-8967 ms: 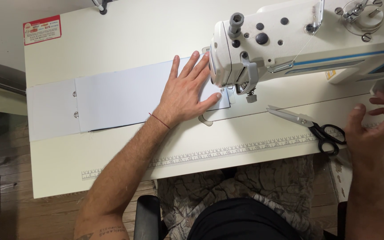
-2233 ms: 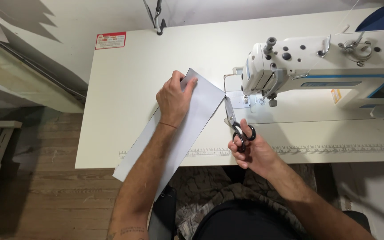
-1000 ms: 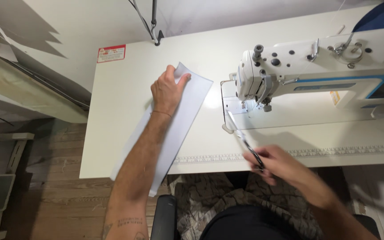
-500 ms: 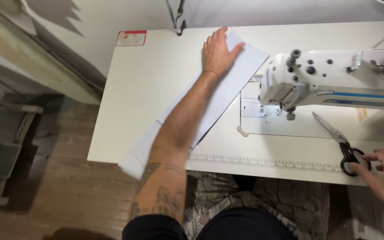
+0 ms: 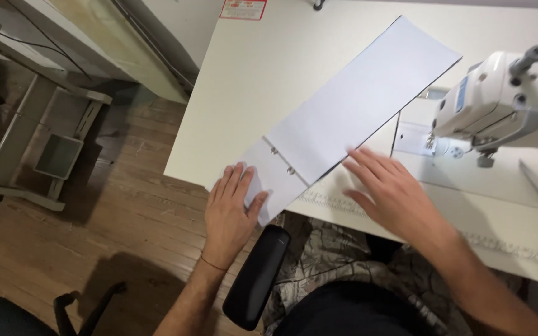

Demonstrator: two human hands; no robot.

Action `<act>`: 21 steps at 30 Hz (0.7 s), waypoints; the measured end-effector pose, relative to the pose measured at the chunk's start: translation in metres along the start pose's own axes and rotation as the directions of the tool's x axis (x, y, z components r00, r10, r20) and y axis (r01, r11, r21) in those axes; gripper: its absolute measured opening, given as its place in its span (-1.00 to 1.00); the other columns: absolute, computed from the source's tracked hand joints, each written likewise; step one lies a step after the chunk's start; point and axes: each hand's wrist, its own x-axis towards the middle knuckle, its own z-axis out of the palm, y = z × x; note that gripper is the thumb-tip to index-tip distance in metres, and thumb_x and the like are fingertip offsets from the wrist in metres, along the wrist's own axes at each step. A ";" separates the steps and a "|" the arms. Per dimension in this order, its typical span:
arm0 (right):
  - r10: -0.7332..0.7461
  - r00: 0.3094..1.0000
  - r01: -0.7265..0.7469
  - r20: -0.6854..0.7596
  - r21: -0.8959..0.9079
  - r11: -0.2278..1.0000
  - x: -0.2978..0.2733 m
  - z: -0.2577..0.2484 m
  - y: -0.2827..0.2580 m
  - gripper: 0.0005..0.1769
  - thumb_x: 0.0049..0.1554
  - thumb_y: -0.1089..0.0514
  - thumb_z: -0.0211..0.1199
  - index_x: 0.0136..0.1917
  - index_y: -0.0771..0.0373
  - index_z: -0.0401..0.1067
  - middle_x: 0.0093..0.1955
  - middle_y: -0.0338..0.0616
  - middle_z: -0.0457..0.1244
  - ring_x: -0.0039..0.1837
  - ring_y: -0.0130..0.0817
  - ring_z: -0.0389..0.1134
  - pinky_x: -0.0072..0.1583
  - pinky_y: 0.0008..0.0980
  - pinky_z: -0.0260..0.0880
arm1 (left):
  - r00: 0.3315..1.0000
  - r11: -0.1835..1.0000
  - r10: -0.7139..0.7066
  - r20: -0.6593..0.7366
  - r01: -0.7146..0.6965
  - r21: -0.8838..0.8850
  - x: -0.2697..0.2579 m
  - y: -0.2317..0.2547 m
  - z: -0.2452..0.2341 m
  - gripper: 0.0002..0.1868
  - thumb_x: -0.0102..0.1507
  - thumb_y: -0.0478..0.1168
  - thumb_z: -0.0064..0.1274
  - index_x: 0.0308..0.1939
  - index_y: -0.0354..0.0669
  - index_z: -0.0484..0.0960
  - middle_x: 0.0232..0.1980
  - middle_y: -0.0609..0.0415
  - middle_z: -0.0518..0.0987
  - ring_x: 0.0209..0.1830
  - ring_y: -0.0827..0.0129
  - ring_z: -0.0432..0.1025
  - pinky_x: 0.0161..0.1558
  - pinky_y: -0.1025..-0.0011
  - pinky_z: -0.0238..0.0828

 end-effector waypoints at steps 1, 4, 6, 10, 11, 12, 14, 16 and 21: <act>0.002 1.000 -0.002 0.001 0.004 1.000 0.017 0.010 -0.002 -0.36 0.09 0.07 0.35 0.44 0.04 0.34 0.49 -0.17 0.24 0.47 -0.18 0.27 0.35 -0.22 0.32 | 1.000 1.000 0.000 0.004 0.000 0.002 0.000 -0.011 -0.001 -0.41 0.41 0.22 -0.05 0.38 -0.01 0.54 0.40 -0.06 0.51 0.43 0.06 0.36 0.36 0.14 0.25; -0.037 0.987 0.055 0.153 -0.115 0.992 0.056 0.034 -0.004 -0.15 0.10 -0.17 0.34 0.57 0.08 0.22 0.57 -0.07 0.19 0.63 -0.12 0.08 0.62 -0.05 -0.08 | 0.994 0.990 0.003 0.114 0.013 -0.137 0.005 -0.046 -0.007 -0.44 0.52 0.08 -0.31 0.53 -0.04 0.37 0.55 -0.17 0.31 0.56 -0.14 0.12 0.52 -0.09 -0.09; -0.038 0.948 0.009 0.315 0.093 0.996 0.071 0.044 -0.004 -0.32 0.30 -0.21 0.09 0.59 0.07 0.22 0.62 -0.10 0.11 0.66 -0.11 0.00 0.61 -0.06 -0.11 | 0.974 0.997 0.024 0.223 -0.007 -0.074 0.014 -0.075 -0.018 -0.44 0.49 0.03 -0.25 0.59 0.16 0.27 0.61 -0.07 0.24 0.58 -0.20 0.06 0.50 -0.25 -0.10; -0.160 0.956 0.143 0.244 0.085 0.986 0.096 0.063 -0.033 -0.54 0.34 -0.03 0.08 0.44 0.10 0.42 0.47 -0.17 0.29 0.58 -0.16 0.17 0.50 -0.21 0.16 | 0.960 1.000 -0.003 0.278 0.008 -0.019 0.027 -0.133 -0.030 -0.47 0.51 0.02 -0.28 0.59 0.32 0.26 0.63 0.02 0.22 0.61 -0.15 0.02 0.52 -0.29 -0.21; -0.188 0.936 0.182 0.298 0.045 0.982 0.102 0.072 -0.041 -0.46 0.23 0.12 0.21 0.48 0.13 0.35 0.47 -0.12 0.27 0.58 -0.12 0.18 0.51 -0.21 0.15 | 0.957 0.999 -0.039 0.286 0.041 -0.003 0.029 -0.147 -0.028 -0.48 0.50 0.05 -0.27 0.57 0.37 0.29 0.63 0.05 0.23 0.63 -0.13 0.00 0.54 -0.31 -0.28; -0.211 0.914 0.224 0.346 0.002 0.975 0.111 0.079 -0.046 -0.29 0.12 0.28 0.34 0.52 0.16 0.28 0.47 -0.08 0.26 0.58 -0.08 0.18 0.52 -0.21 0.14 | 0.955 0.997 -0.071 0.288 0.070 0.015 0.034 -0.162 -0.027 -0.50 0.50 0.09 -0.26 0.55 0.41 0.32 0.62 0.07 0.24 0.65 -0.11 -0.01 0.56 -0.32 -0.36; -0.218 0.913 0.240 0.345 -0.022 0.970 0.121 0.131 -0.054 -0.36 0.14 0.31 0.32 0.47 0.14 0.32 0.41 -0.10 0.31 0.52 -0.12 0.24 0.46 -0.22 0.22 | 0.982 0.989 -0.096 0.165 0.076 0.125 0.033 -0.176 -0.017 -0.50 0.47 0.02 -0.12 0.52 0.28 0.41 0.58 0.03 0.33 0.62 -0.04 0.08 0.54 -0.28 -0.24; -0.225 0.909 0.250 0.352 -0.028 0.968 0.125 0.163 -0.069 -0.43 0.16 0.35 0.29 0.42 0.11 0.36 0.35 -0.13 0.35 0.47 -0.16 0.30 0.41 -0.22 0.30 | 0.992 0.968 -0.112 0.056 0.096 0.233 0.029 -0.174 -0.003 -0.50 0.44 -0.06 0.01 0.48 0.15 0.50 0.53 -0.02 0.41 0.59 0.02 0.18 0.53 -0.23 -0.11; -0.188 0.981 0.191 -0.046 0.061 0.980 0.120 0.166 -0.099 -0.86 0.22 0.26 0.06 -0.02 0.14 0.43 -0.16 -0.21 0.43 0.02 -0.27 0.48 -0.08 -0.22 0.49 | 0.965 0.994 -0.103 -0.241 0.111 0.019 0.019 -0.135 0.032 -0.71 0.40 -0.16 0.06 0.19 0.09 0.70 0.28 0.01 0.62 0.31 0.04 0.48 0.28 0.06 0.39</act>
